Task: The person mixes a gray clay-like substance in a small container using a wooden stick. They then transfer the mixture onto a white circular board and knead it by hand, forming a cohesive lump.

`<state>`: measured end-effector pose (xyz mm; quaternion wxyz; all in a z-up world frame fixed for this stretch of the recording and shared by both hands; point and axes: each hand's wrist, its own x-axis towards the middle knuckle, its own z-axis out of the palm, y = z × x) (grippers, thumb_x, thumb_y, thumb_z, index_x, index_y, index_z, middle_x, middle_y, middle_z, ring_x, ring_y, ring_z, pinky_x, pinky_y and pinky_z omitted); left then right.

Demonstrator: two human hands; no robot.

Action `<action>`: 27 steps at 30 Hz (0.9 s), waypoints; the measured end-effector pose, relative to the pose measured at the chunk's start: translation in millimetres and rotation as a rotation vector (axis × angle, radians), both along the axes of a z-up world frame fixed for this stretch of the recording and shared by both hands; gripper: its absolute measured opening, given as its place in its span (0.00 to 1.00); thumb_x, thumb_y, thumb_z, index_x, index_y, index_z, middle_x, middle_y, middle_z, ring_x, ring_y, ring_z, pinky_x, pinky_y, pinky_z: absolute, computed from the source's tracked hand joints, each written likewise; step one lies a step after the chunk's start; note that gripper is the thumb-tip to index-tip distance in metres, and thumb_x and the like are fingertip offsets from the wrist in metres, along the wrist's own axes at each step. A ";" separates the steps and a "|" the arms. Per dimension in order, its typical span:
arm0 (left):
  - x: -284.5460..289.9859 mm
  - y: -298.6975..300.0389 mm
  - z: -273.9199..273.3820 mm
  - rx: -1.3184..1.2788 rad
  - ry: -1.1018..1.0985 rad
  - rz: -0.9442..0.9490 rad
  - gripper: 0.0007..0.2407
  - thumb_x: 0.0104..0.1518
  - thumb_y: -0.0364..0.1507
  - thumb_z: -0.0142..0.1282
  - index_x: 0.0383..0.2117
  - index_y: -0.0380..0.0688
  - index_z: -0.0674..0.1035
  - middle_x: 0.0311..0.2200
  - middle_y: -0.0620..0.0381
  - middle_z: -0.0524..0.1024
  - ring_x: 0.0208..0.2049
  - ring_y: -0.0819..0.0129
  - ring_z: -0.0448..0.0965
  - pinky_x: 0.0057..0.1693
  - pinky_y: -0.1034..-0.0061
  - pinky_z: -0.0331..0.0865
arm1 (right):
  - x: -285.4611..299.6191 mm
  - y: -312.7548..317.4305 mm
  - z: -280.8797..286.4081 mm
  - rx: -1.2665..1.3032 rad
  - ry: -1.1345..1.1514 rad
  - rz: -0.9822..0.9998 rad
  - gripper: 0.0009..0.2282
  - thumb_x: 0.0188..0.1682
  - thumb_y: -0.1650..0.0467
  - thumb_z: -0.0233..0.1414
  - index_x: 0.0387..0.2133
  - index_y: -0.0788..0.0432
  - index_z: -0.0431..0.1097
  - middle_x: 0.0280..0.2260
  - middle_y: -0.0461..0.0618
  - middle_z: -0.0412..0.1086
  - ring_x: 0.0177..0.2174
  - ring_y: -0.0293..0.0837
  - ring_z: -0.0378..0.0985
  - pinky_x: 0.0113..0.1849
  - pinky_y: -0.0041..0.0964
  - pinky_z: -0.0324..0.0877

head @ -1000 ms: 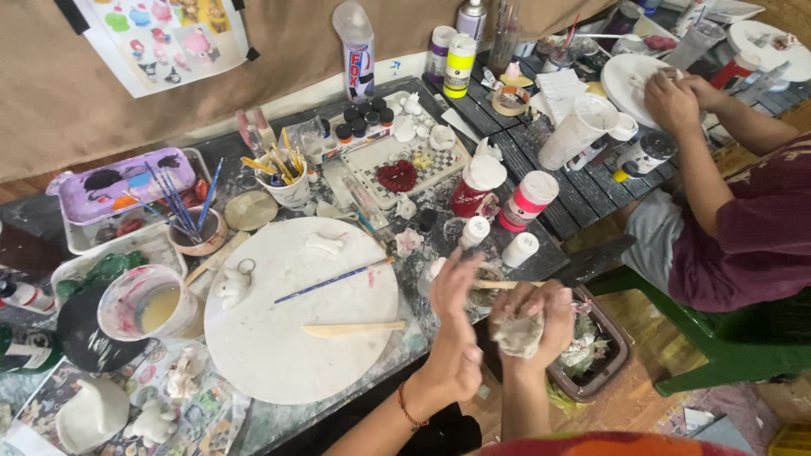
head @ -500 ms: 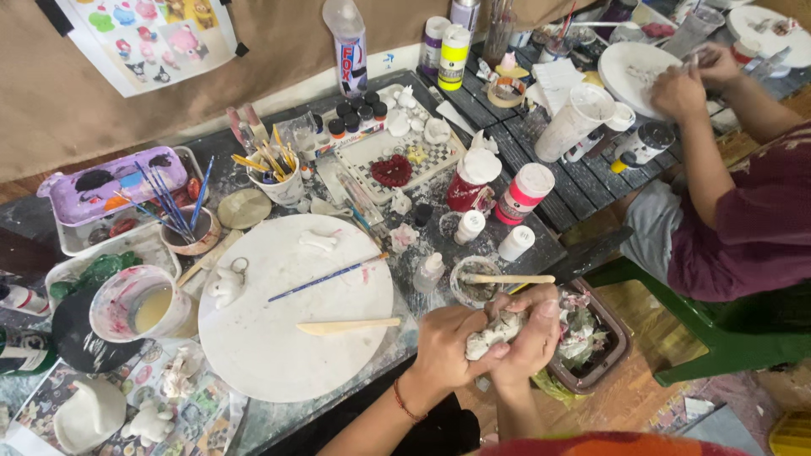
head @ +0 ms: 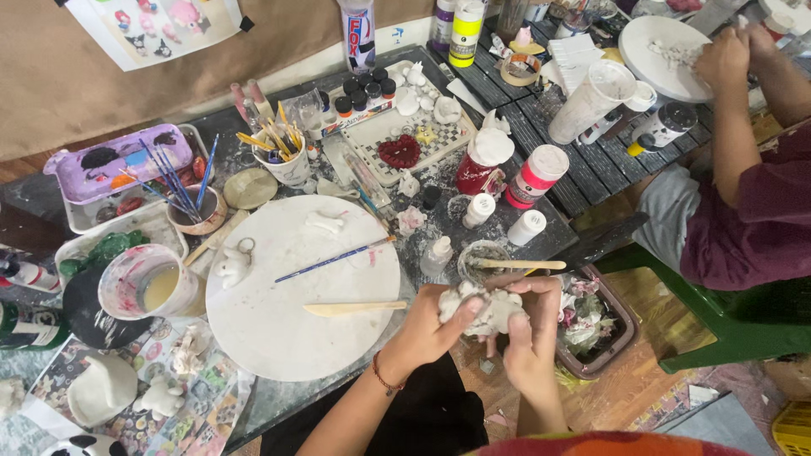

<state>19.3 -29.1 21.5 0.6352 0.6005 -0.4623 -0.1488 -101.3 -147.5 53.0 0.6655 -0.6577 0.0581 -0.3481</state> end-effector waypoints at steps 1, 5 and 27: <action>0.6 -1.3 -0.9 -0.051 -0.009 -0.005 0.20 0.70 0.44 0.48 0.31 0.36 0.76 0.21 0.54 0.72 0.22 0.66 0.73 0.32 0.70 0.68 | 3.2 -0.9 -4.0 0.017 0.032 -0.022 0.15 0.58 0.62 0.46 0.49 0.59 0.53 0.43 0.58 0.67 0.25 0.36 0.71 0.17 0.26 0.64; -0.3 -2.0 0.4 -0.075 0.288 -0.015 0.26 0.65 0.52 0.42 0.46 0.37 0.70 0.29 0.57 0.74 0.22 0.70 0.71 0.28 0.76 0.65 | 17.7 -2.9 -15.5 0.041 0.014 -0.072 0.12 0.60 0.67 0.49 0.52 0.60 0.58 0.40 0.54 0.65 0.32 0.35 0.68 0.27 0.27 0.66; -34.8 -2.4 30.7 -0.103 0.491 0.220 0.28 0.69 0.50 0.35 0.65 0.43 0.51 0.56 0.45 0.68 0.54 0.62 0.71 0.56 0.72 0.70 | 26.0 -9.5 -64.9 -0.296 -0.031 -0.552 0.09 0.56 0.69 0.55 0.34 0.64 0.68 0.26 0.46 0.66 0.25 0.35 0.65 0.28 0.31 0.60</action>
